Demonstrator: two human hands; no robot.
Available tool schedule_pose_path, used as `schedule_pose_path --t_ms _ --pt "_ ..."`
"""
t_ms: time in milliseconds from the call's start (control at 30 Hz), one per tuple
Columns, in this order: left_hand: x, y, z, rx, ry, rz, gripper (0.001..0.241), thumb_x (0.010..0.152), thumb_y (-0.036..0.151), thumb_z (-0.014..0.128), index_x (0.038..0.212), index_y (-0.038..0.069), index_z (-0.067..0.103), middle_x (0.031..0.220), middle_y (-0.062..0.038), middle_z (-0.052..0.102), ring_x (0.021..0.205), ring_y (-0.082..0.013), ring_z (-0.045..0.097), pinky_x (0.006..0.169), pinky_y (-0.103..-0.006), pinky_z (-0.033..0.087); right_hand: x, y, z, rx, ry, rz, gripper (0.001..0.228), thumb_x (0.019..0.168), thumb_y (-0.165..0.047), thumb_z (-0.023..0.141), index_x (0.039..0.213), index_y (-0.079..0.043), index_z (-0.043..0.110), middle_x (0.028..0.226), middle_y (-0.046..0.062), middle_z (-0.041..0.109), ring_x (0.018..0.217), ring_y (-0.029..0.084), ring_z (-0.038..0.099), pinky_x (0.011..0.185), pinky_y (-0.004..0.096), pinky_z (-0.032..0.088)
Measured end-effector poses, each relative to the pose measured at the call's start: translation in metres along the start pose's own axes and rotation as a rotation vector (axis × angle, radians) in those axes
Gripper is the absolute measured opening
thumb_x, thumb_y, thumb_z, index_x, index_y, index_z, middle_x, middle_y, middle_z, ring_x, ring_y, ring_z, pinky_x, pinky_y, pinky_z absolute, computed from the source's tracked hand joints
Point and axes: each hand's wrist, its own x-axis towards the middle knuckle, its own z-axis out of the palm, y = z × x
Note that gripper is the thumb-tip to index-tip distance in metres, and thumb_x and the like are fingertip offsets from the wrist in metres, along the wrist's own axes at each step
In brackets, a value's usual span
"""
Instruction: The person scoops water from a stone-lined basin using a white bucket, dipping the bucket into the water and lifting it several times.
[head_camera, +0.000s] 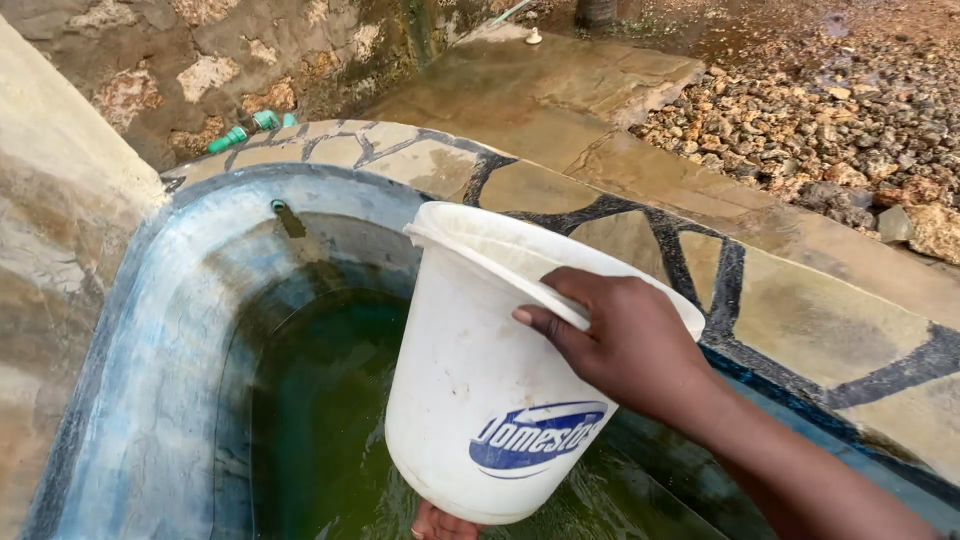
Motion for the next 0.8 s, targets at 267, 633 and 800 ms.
schedule_pose_path --t_ms 267,633,800 --pt "-0.106 -0.036 0.16 0.303 -0.778 0.337 0.094 0.062 0.025 0.077 0.145 -0.013 0.053 0.136 -0.027 0.067 0.119 -0.0398 0.065 0.097 -0.0658 0.057 0.087 0.079 -0.093 -0.015 0.184 0.202 0.053 0.092 -0.063 0.07 0.092 -0.01 0.076 0.066 0.007 0.063 0.058 0.022 0.05 0.053 0.037 0.025" --pt "-0.117 -0.043 0.229 0.663 -1.209 0.403 0.104 0.083 0.028 0.085 0.164 0.013 0.023 0.17 -0.016 0.025 0.148 -0.0507 0.038 0.119 -0.0664 0.048 0.146 0.218 -0.135 0.182 0.251 0.332 0.058 0.1 -0.063 0.068 0.075 -0.013 0.055 0.065 0.005 0.052 0.057 0.019 0.043 0.054 0.037 0.023" --pt "-0.141 -0.044 0.238 0.743 -1.087 0.454 0.109 0.076 0.025 0.086 0.164 0.012 0.024 0.166 -0.017 0.037 0.146 -0.0449 0.048 0.117 -0.0641 0.05 0.148 0.208 -0.139 0.068 0.183 0.375 0.059 0.101 -0.067 0.06 0.084 -0.01 0.061 0.077 0.009 0.063 0.067 0.025 0.054 0.059 0.04 0.033"
